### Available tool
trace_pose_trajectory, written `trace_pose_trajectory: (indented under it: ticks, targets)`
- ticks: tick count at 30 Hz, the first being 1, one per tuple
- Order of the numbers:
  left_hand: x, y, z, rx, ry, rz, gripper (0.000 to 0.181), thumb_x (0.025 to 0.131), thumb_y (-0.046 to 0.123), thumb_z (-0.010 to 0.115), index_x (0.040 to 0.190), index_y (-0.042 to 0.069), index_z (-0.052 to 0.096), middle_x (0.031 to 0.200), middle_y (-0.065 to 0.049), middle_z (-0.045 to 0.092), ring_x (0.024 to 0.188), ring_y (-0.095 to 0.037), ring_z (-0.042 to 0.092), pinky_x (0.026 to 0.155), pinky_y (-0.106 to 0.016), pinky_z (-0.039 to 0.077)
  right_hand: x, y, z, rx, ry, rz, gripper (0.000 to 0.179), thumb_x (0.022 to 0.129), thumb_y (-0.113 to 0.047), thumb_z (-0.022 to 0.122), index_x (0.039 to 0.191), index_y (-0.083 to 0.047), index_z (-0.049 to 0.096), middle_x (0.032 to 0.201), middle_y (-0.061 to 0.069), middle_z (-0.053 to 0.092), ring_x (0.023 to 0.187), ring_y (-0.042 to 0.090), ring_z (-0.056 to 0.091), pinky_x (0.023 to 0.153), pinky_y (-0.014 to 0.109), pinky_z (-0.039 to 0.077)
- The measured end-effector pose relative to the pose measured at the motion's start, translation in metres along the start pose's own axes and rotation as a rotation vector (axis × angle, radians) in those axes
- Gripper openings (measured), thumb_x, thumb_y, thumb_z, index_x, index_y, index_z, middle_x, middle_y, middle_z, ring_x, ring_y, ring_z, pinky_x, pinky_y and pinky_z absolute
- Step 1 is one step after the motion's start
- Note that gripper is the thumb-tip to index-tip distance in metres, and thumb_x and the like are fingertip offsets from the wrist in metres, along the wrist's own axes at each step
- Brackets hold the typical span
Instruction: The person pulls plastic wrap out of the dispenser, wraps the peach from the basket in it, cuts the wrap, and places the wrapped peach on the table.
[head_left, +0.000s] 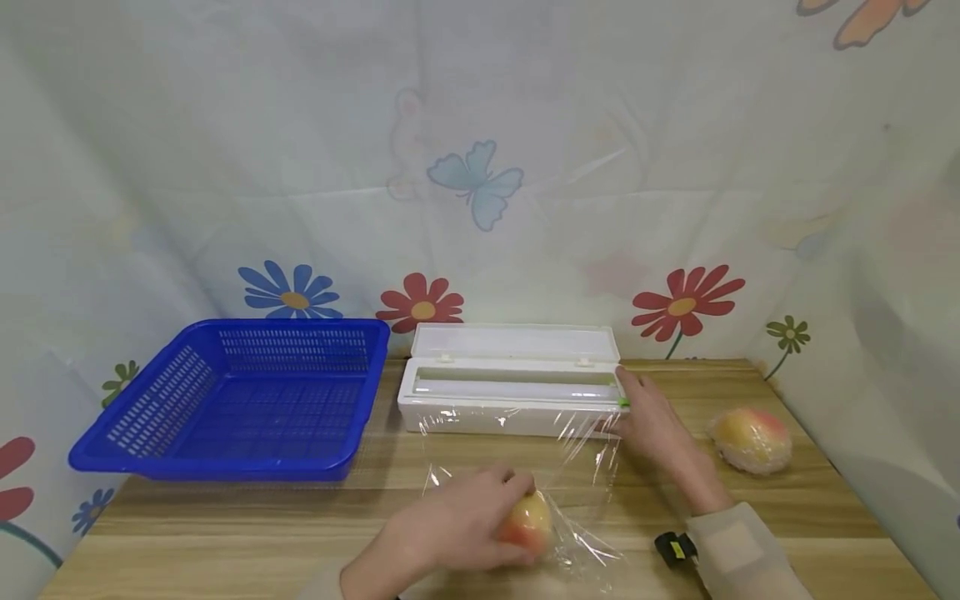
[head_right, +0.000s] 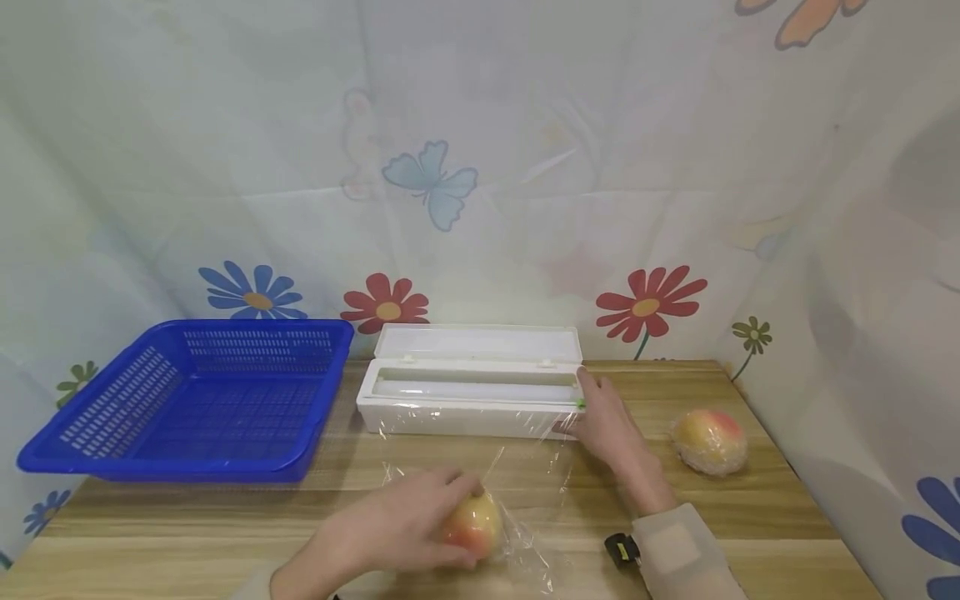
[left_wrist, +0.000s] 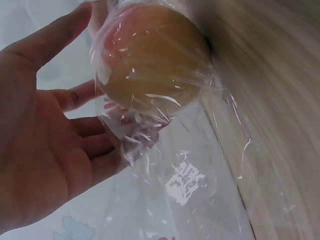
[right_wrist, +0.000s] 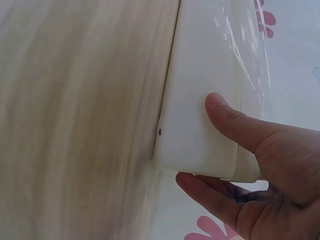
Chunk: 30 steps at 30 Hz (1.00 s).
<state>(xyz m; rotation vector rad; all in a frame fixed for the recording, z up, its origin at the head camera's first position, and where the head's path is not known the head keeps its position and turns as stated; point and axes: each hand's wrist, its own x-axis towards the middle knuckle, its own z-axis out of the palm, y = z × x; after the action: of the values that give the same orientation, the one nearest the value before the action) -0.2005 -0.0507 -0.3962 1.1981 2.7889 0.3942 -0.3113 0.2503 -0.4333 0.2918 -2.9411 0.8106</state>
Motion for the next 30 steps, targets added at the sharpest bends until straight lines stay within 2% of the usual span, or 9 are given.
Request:
trace_pose_trajectory:
  ticks: [4, 7, 10, 11, 15, 19, 22, 25, 30]
  targets:
    - [0.004, -0.003, 0.006, 0.034, 0.032, -0.024, 0.054, 0.083, 0.049, 0.084, 0.118, 0.019, 0.056, 0.100, 0.008, 0.059, 0.085, -0.008, 0.058, 0.075, -0.027, 0.052, 0.001, 0.001, 0.000, 0.006, -0.004, 0.001, 0.089, 0.090, -0.017, 0.080, 0.158, 0.003, 0.027, 0.148, 0.037, 0.037, 0.133, 0.056, 0.039, 0.104, 0.070, 0.036]
    - [0.007, -0.005, 0.008, 0.043, 0.047, -0.061, 0.059, 0.085, 0.050, 0.081, 0.126, 0.015, 0.056, 0.107, 0.006, 0.065, 0.101, -0.014, 0.062, 0.090, -0.035, 0.052, 0.001, 0.002, 0.000, 0.021, -0.010, 0.009, 0.092, 0.090, -0.023, 0.081, 0.159, 0.002, 0.026, 0.150, 0.036, 0.036, 0.135, 0.055, 0.037, 0.105, 0.071, 0.034]
    - [0.008, -0.007, 0.009, 0.032, 0.039, -0.108, 0.067, 0.089, 0.052, 0.077, 0.138, 0.013, 0.052, 0.118, 0.001, 0.069, 0.124, -0.024, 0.057, 0.108, -0.045, 0.042, 0.001, 0.002, -0.001, 0.037, -0.023, 0.022, 0.096, 0.090, -0.029, 0.082, 0.160, 0.000, 0.024, 0.152, 0.035, 0.034, 0.137, 0.055, 0.035, 0.106, 0.071, 0.032]
    - [0.009, -0.007, 0.009, 0.024, 0.035, -0.117, 0.067, 0.089, 0.053, 0.076, 0.138, 0.014, 0.052, 0.120, 0.001, 0.069, 0.128, -0.026, 0.055, 0.111, -0.047, 0.039, 0.001, 0.001, -0.001, 0.039, -0.025, 0.024, 0.097, 0.089, -0.030, 0.082, 0.160, 0.000, 0.024, 0.152, 0.035, 0.034, 0.137, 0.055, 0.034, 0.106, 0.071, 0.032]
    - [0.010, -0.009, 0.010, 0.022, 0.033, -0.097, 0.058, 0.093, 0.053, 0.071, 0.134, 0.015, 0.053, 0.127, 0.000, 0.065, 0.131, -0.027, 0.053, 0.110, -0.047, 0.041, 0.001, 0.001, -0.001, 0.038, -0.030, 0.030, 0.098, 0.089, -0.031, 0.082, 0.161, 0.000, 0.022, 0.153, 0.036, 0.032, 0.138, 0.055, 0.034, 0.106, 0.071, 0.031]
    - [0.012, -0.012, 0.010, 0.105, 0.089, -0.043, 0.051, 0.096, 0.050, 0.068, 0.128, 0.012, 0.059, 0.133, -0.005, 0.057, 0.126, -0.024, 0.051, 0.106, -0.041, 0.045, 0.001, 0.001, -0.001, 0.033, -0.031, 0.026, 0.101, 0.089, -0.033, 0.082, 0.160, 0.002, 0.020, 0.153, 0.038, 0.030, 0.137, 0.057, 0.033, 0.107, 0.071, 0.031]
    - [0.014, -0.013, 0.011, 0.154, 0.131, -0.025, 0.050, 0.097, 0.046, 0.070, 0.129, 0.008, 0.063, 0.126, -0.004, 0.056, 0.116, -0.019, 0.052, 0.102, -0.035, 0.046, 0.001, 0.001, -0.001, 0.030, -0.031, 0.027, 0.102, 0.088, -0.033, 0.083, 0.160, 0.004, 0.020, 0.152, 0.039, 0.030, 0.137, 0.057, 0.034, 0.107, 0.071, 0.031]
    - [0.016, -0.014, 0.011, 0.155, 0.144, -0.031, 0.052, 0.099, 0.040, 0.068, 0.138, 0.006, 0.059, 0.124, -0.003, 0.059, 0.113, -0.017, 0.056, 0.101, -0.033, 0.048, 0.000, 0.000, -0.001, 0.033, -0.027, 0.029, 0.101, 0.089, -0.033, 0.083, 0.160, 0.003, 0.021, 0.152, 0.039, 0.031, 0.136, 0.057, 0.035, 0.106, 0.071, 0.032]
    - [0.018, -0.016, 0.014, 0.133, 0.149, -0.058, 0.046, 0.101, 0.040, 0.065, 0.136, 0.011, 0.057, 0.123, -0.003, 0.063, 0.114, -0.018, 0.061, 0.099, -0.035, 0.050, 0.000, 0.001, 0.000, 0.035, -0.020, 0.016, 0.099, 0.090, -0.031, 0.082, 0.160, 0.004, 0.021, 0.150, 0.039, 0.033, 0.135, 0.056, 0.037, 0.105, 0.071, 0.034]
